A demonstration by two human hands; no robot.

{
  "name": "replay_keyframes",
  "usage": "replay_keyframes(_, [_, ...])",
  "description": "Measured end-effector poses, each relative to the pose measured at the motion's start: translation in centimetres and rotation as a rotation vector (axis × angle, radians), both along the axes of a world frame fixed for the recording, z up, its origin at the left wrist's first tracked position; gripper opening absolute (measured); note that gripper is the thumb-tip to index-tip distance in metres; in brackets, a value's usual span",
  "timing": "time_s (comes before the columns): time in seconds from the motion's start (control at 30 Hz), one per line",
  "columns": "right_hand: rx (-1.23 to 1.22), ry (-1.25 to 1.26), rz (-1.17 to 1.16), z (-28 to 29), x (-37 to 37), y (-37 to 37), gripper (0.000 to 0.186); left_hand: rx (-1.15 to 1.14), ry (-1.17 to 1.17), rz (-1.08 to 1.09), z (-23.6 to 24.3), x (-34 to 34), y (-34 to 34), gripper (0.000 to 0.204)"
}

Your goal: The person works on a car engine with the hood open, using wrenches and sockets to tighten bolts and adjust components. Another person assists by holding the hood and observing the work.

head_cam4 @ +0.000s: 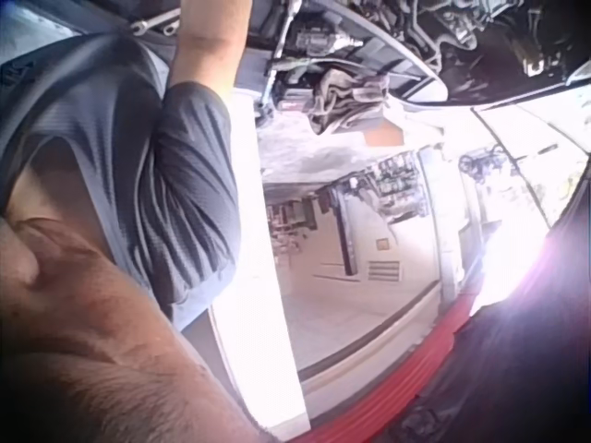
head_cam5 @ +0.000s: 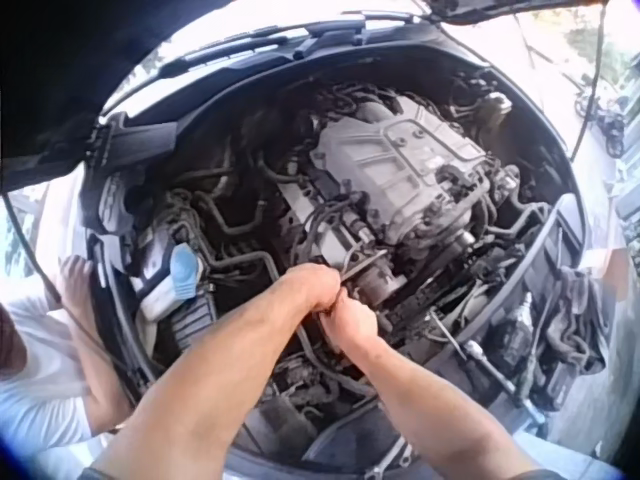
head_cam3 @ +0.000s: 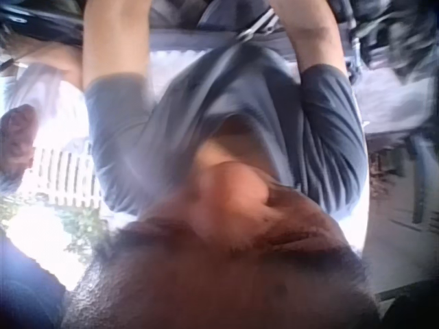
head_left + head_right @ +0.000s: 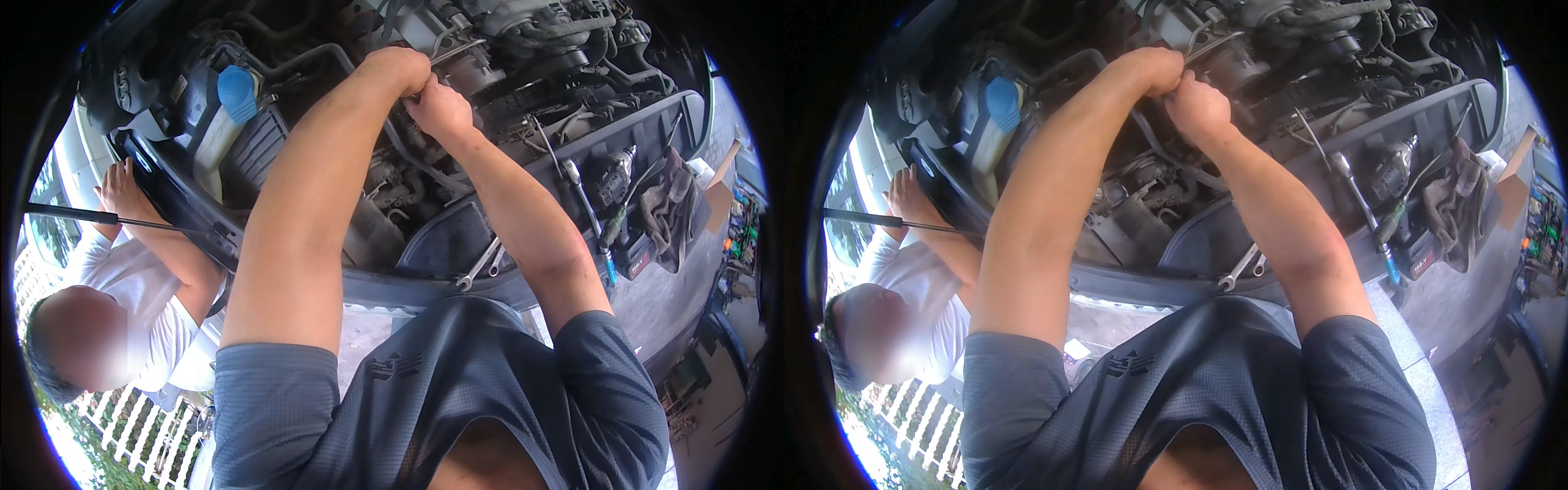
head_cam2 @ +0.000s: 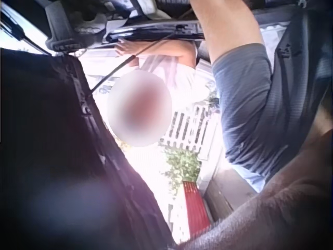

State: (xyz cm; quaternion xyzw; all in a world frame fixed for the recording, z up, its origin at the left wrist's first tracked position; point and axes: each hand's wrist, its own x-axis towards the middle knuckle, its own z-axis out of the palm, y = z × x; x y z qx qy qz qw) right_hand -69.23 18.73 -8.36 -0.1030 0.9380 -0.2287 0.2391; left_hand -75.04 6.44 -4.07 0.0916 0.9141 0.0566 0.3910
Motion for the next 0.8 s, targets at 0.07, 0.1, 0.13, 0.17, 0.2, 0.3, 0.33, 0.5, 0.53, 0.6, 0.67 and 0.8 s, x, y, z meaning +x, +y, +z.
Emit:
replay_keyframes(0.07, [-0.050, 0.017, 0.065, -0.5, -0.2, 0.6, 0.040, -0.018, -0.018, -0.026, 0.7, -0.1, 0.3, 0.027])
replay_keyframes(0.1, [-0.070, 0.018, 0.098, -0.4, -0.1, 0.7, 0.038, -0.003, -0.016, 0.005, 0.6, 0.0, 0.3, 0.027])
replay_keyframes(0.13, [-0.056, 0.011, 0.057, -0.4, 0.1, 0.4, 0.037, 0.013, -0.013, 0.035, 0.6, 0.1, 0.3, 0.028])
replay_keyframes(0.17, [-0.042, 0.004, 0.016, -0.3, 0.2, 0.0, 0.036, 0.028, -0.011, 0.066, 0.6, 0.2, 0.2, 0.028])
replay_keyframes(0.2, [-0.029, 0.005, -0.026, -0.1, 0.0, -0.3, 0.035, 0.016, -0.013, 0.043, 0.4, 0.1, 0.2, 0.028])
replay_keyframes(0.3, [-0.091, -0.030, 0.005, -0.6, 0.2, 0.3, 0.035, -0.002, -0.020, 0.035, 0.2, 0.1, 0.2, 0.028])
replay_keyframes(0.33, [-0.059, -0.012, -0.032, -0.6, 0.2, 0.0, 0.035, 0.006, -0.023, 0.071, 0.3, 0.1, 0.3, 0.029])
replay_keyframes(0.5, [-0.106, -0.011, -0.023, -0.7, -0.1, 0.3, 0.035, -0.087, -0.042, 0.070, 0.4, 0.1, 0.7, 0.033])
replay_keyframes(0.53, [-0.069, -0.009, -0.026, -0.6, -0.2, 0.2, 0.036, -0.078, -0.046, 0.071, 0.7, 0.1, 0.8, 0.035])
replay_keyframes(0.6, [-0.025, 0.006, -0.050, 0.2, -0.5, -0.1, 0.036, -0.046, -0.052, 0.128, 1.1, -0.1, 0.7, 0.037])
replay_keyframes(0.67, [-0.077, -0.014, 0.011, -0.1, -0.2, 0.5, 0.034, -0.073, -0.039, 0.086, 1.5, 0.2, 0.7, 0.036])
replay_keyframes(0.8, [-0.061, -0.010, -0.003, 0.4, -0.3, 0.0, 0.032, -0.033, -0.073, 0.176, 1.6, 0.0, 0.5, 0.037])
